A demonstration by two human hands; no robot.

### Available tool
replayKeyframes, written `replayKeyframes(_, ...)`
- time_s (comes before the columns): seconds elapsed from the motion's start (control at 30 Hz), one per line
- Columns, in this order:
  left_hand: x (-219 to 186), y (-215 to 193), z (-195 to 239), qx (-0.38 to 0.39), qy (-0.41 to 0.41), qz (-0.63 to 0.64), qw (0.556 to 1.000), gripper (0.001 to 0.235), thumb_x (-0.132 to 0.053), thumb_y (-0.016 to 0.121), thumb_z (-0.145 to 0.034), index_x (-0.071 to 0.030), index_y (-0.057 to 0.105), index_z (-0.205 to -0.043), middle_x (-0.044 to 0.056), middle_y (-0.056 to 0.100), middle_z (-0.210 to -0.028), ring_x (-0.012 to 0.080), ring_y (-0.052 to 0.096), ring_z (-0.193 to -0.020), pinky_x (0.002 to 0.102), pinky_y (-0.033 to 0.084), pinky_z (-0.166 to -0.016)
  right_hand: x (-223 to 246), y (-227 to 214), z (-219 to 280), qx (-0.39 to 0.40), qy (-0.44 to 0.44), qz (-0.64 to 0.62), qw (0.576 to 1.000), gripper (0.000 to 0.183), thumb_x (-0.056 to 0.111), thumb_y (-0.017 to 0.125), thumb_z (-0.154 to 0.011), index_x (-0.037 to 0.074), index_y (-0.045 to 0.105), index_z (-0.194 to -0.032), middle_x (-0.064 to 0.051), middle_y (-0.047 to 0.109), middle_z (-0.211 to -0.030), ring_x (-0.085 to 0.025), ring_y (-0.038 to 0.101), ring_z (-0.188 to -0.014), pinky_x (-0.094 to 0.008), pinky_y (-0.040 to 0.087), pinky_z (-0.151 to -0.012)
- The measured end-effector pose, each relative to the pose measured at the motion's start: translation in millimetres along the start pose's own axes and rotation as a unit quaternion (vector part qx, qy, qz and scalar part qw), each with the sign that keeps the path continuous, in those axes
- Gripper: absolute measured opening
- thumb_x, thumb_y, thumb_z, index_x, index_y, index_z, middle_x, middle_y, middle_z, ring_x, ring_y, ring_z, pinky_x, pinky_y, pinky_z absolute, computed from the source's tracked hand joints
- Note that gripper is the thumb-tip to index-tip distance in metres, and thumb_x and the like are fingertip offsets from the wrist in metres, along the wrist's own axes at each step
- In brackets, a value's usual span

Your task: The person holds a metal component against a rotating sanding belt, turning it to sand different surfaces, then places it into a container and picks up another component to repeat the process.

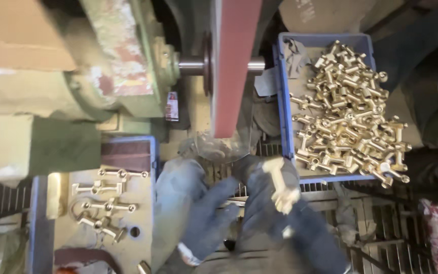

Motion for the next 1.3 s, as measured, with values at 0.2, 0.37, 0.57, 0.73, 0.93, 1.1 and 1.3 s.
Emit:
replayKeyframes(0.2,-16.1,-2.0,15.8,0.038,0.038,0.054,0.997,0.032,-0.004,0.056,-0.097,0.001,0.066,-0.126,0.014,0.073,-0.120,0.0241,0.069,-0.111,0.034,0.055,-0.097,52.5,83.9,-5.6,0.155,0.126,-0.345,0.917,0.055,0.003,0.070,-0.088,0.008,0.048,-0.139,-0.005,0.064,-0.121,-0.013,0.062,-0.111,-0.032,0.054,-0.095)
replayKeyframes(0.37,-14.5,-18.5,-7.0,0.021,0.164,-0.037,0.985,0.029,-0.006,0.057,-0.100,0.002,0.070,-0.124,0.019,0.070,-0.132,0.0271,0.069,-0.122,0.036,0.054,-0.102,66.6,76.6,-74.5,0.151,-0.039,-0.269,0.951,0.036,-0.002,0.072,-0.091,0.003,0.063,-0.125,-0.006,0.070,-0.110,-0.016,0.068,-0.101,-0.032,0.058,-0.087)
replayKeyframes(0.57,5.6,-22.6,-77.8,-0.072,0.049,-0.149,0.985,0.024,-0.015,0.065,-0.097,0.001,0.074,-0.111,0.016,0.077,-0.094,0.0203,0.076,-0.082,0.033,0.058,-0.077,42.6,74.8,-161.0,0.125,0.014,-0.269,0.955,0.047,-0.004,0.075,-0.082,0.001,0.060,-0.126,-0.006,0.072,-0.112,-0.015,0.068,-0.103,-0.033,0.058,-0.088)
replayKeyframes(0.73,30.9,-19.9,-108.6,-0.127,0.046,-0.076,0.988,0.024,-0.012,0.062,-0.093,0.000,0.072,-0.111,0.012,0.077,-0.090,0.0144,0.073,-0.078,0.032,0.058,-0.073,35.6,83.2,-185.7,0.150,0.062,-0.293,0.942,0.047,-0.002,0.075,-0.083,0.001,0.057,-0.126,-0.007,0.070,-0.111,-0.014,0.068,-0.102,-0.032,0.059,-0.087)
replayKeyframes(0.93,87.4,-26.0,-121.0,-0.115,-0.054,-0.071,0.989,0.018,-0.014,0.066,-0.094,0.002,0.075,-0.095,0.011,0.070,-0.071,0.0109,0.061,-0.063,0.031,0.051,-0.061,38.3,85.9,-180.7,0.186,0.181,-0.487,0.834,0.055,-0.003,0.071,-0.082,0.008,0.055,-0.133,-0.002,0.065,-0.108,-0.010,0.064,-0.097,-0.029,0.056,-0.082)
replayKeyframes(1.1,148.5,-27.9,-148.1,-0.129,-0.184,0.169,0.960,0.018,-0.010,0.065,-0.091,0.004,0.076,-0.089,0.004,0.066,-0.070,0.0103,0.056,-0.060,0.031,0.045,-0.055,24.1,91.2,-203.5,0.195,0.319,-0.560,0.740,0.029,0.001,0.071,-0.084,-0.002,0.064,-0.112,-0.007,0.068,-0.089,-0.017,0.068,-0.076,-0.035,0.059,-0.068)
replayKeyframes(1.3,139.1,-38.3,-157.4,-0.061,-0.142,0.037,0.987,0.020,-0.011,0.062,-0.093,0.002,0.075,-0.087,0.006,0.068,-0.069,0.0122,0.061,-0.058,0.030,0.049,-0.054,28.3,88.4,-217.4,0.173,0.298,-0.499,0.795,0.027,0.010,0.073,-0.087,-0.002,0.067,-0.110,-0.010,0.070,-0.090,-0.019,0.068,-0.081,-0.035,0.057,-0.071)
Point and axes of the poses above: each hand's wrist, its own z-axis away from the middle knuckle, its own y-axis out of the palm, x = y × z, the point moved 1 cm from there along -z, towards the middle knuckle
